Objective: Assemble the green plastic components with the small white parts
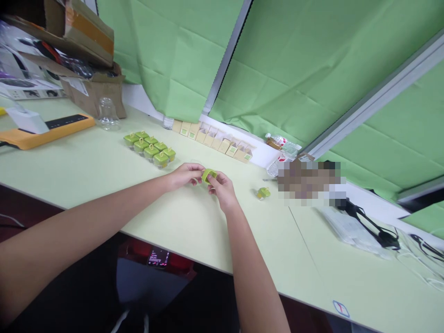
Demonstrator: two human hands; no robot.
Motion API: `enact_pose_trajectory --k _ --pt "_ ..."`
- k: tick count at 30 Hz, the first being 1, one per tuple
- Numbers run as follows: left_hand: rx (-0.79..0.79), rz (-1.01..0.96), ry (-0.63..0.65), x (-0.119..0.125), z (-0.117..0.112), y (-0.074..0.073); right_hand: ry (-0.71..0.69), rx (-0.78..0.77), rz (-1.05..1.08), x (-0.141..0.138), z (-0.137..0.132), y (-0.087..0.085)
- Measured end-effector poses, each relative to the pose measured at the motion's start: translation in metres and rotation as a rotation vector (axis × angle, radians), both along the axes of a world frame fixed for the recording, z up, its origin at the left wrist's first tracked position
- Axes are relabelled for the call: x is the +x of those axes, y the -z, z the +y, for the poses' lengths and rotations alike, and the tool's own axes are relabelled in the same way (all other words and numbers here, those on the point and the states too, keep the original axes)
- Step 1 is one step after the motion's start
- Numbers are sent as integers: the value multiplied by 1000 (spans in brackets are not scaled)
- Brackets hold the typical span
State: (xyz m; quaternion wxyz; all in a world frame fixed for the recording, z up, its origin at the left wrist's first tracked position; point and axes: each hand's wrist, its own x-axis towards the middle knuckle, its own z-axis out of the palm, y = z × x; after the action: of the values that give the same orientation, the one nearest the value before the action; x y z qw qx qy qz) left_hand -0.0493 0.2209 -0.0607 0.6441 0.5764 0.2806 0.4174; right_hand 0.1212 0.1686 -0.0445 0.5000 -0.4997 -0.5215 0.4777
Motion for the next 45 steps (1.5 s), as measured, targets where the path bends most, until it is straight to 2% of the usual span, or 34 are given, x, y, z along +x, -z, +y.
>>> enact_pose_trajectory --k 3,5,10,15,19,25,30,35,45 --pt "-105 -86 42 -1 1 1 -3 20 -3 0 1 2" --pt "-124 -99 43 -1 2 2 47 64 -35 0 3 4" --pt "-60 -23 -87 2 1 2 267 185 -156 -1 7 9" --pt "-30 -49 -174 4 2 0 351 231 -219 -4 6 9" --pt "-18 -21 -212 4 3 1 361 288 -262 -7 5 9" --pt "78 78 -202 5 5 8 267 279 -318 -14 8 16" --pt "129 116 -207 7 5 9 324 210 -285 -20 10 19" --pt "137 134 -171 7 2 8 317 162 -236 -18 10 20" --pt "135 162 -171 6 -1 10 313 184 -233 -18 13 25"
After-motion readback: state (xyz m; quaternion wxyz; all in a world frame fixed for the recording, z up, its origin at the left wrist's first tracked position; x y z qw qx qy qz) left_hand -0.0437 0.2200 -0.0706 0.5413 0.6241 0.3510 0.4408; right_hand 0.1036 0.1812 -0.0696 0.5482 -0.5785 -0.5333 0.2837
